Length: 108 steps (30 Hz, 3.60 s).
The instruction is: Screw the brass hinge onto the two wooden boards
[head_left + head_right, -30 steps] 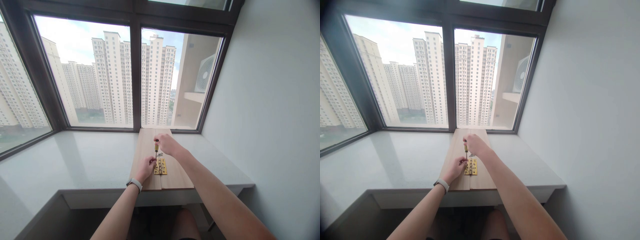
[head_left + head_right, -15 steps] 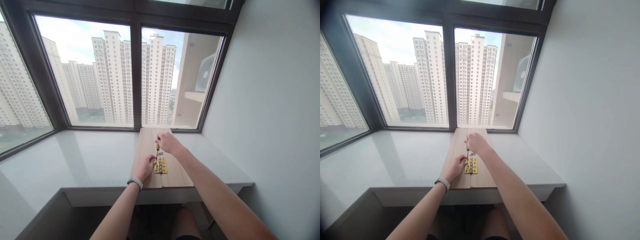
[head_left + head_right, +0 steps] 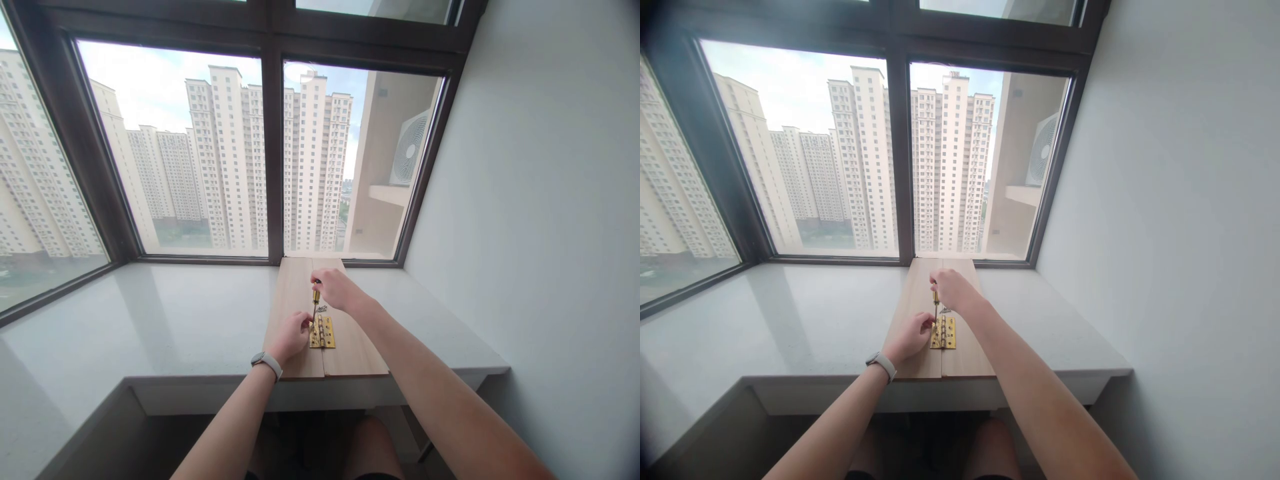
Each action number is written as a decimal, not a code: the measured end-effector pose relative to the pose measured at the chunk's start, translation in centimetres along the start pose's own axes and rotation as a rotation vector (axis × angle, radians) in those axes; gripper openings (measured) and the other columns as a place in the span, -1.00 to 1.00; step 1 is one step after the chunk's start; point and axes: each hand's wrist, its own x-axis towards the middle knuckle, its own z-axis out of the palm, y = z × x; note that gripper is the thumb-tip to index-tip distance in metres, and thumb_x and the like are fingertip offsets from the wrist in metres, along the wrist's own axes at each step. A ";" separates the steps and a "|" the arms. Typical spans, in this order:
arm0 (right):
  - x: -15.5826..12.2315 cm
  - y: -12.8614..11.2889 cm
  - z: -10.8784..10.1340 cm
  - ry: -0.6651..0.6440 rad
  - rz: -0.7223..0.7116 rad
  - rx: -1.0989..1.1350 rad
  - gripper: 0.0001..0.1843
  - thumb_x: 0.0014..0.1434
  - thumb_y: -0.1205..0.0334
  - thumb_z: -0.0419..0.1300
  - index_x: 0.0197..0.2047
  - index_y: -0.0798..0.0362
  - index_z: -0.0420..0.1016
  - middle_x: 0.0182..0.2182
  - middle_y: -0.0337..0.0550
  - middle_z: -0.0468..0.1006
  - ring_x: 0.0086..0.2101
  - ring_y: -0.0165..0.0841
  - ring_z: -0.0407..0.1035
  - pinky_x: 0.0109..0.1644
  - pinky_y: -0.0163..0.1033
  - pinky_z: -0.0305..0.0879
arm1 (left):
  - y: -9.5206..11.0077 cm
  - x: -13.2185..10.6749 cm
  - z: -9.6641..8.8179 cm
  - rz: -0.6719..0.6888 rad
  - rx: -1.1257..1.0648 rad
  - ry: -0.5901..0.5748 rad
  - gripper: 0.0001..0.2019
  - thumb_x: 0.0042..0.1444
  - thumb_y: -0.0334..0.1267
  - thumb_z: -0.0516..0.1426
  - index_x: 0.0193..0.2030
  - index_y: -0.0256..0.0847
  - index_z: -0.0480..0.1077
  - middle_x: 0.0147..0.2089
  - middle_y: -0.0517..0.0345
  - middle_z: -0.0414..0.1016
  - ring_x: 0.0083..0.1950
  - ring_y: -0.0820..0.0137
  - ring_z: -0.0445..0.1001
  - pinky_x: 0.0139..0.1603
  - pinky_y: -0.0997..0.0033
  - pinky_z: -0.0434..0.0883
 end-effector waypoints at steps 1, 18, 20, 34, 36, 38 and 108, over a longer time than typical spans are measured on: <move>0.0 -0.1 0.0 0.005 0.005 -0.013 -0.92 0.28 0.34 0.21 -0.19 0.06 0.55 -0.22 -0.08 0.62 -0.18 -0.32 0.45 -0.10 -0.31 0.22 | 0.1 -0.1 0.0 0.002 0.009 0.004 -0.71 0.11 -0.48 0.05 -0.10 -0.18 0.49 -0.13 0.02 0.52 -0.12 0.31 0.48 -0.05 0.34 0.41; -0.3 -0.8 0.0 0.048 0.015 -0.064 -0.89 0.30 0.19 0.25 -0.17 0.05 0.52 -0.20 -0.10 0.57 -0.26 -0.37 0.42 -0.16 -0.31 0.21 | 2.5 -1.1 -0.9 -0.009 0.098 -0.039 -0.47 0.06 0.00 0.27 0.14 -0.13 0.38 0.11 -0.04 0.41 0.20 0.08 0.32 0.22 0.16 0.27; -0.3 -0.6 0.0 0.044 -0.005 -0.019 -0.93 0.28 0.29 0.24 -0.16 0.05 0.52 -0.19 -0.12 0.57 -0.24 -0.38 0.41 -0.14 -0.32 0.21 | 2.6 -1.2 -1.1 -0.008 0.112 -0.047 -0.35 -0.01 0.12 0.31 0.17 -0.14 0.37 0.16 -0.06 0.39 0.23 0.03 0.28 0.24 0.12 0.25; -0.5 0.0 0.0 0.044 -0.005 -0.022 -0.86 0.28 0.36 0.16 -0.16 0.07 0.56 -0.19 -0.09 0.60 -0.19 -0.34 0.44 -0.09 -0.32 0.23 | 2.3 -1.3 -1.1 -0.052 0.022 -0.058 -0.20 -0.17 0.11 0.41 0.22 -0.09 0.33 0.15 -0.02 0.44 0.25 0.03 0.32 0.19 0.15 0.28; -0.5 -0.2 0.1 0.056 0.009 -0.055 -0.88 0.30 0.31 0.17 -0.21 0.08 0.55 -0.22 -0.07 0.60 -0.21 -0.33 0.44 -0.11 -0.31 0.22 | 2.3 -1.3 -1.1 -0.054 0.030 -0.056 -0.21 -0.17 0.12 0.40 0.20 -0.09 0.35 0.14 -0.03 0.44 0.24 0.02 0.32 0.19 0.14 0.28; -0.4 -0.5 0.1 0.051 0.040 -0.087 -0.87 0.31 0.25 0.18 -0.23 0.09 0.54 -0.27 -0.06 0.60 -0.24 -0.32 0.44 -0.13 -0.30 0.22 | 2.3 -1.3 -1.1 -0.058 0.039 -0.057 -0.21 -0.17 0.12 0.40 0.20 -0.10 0.35 0.13 -0.03 0.44 0.24 0.02 0.33 0.18 0.13 0.28; -0.7 -0.5 0.3 0.041 -0.005 -0.099 -0.89 0.35 0.28 0.17 -0.13 0.04 0.52 -0.14 -0.08 0.58 -0.19 -0.34 0.46 -0.09 -0.31 0.23 | 2.7 -1.2 -1.2 -0.065 0.056 -0.078 -0.19 -0.16 0.17 0.37 0.23 -0.08 0.33 0.16 -0.01 0.44 0.24 -0.01 0.32 0.20 0.09 0.29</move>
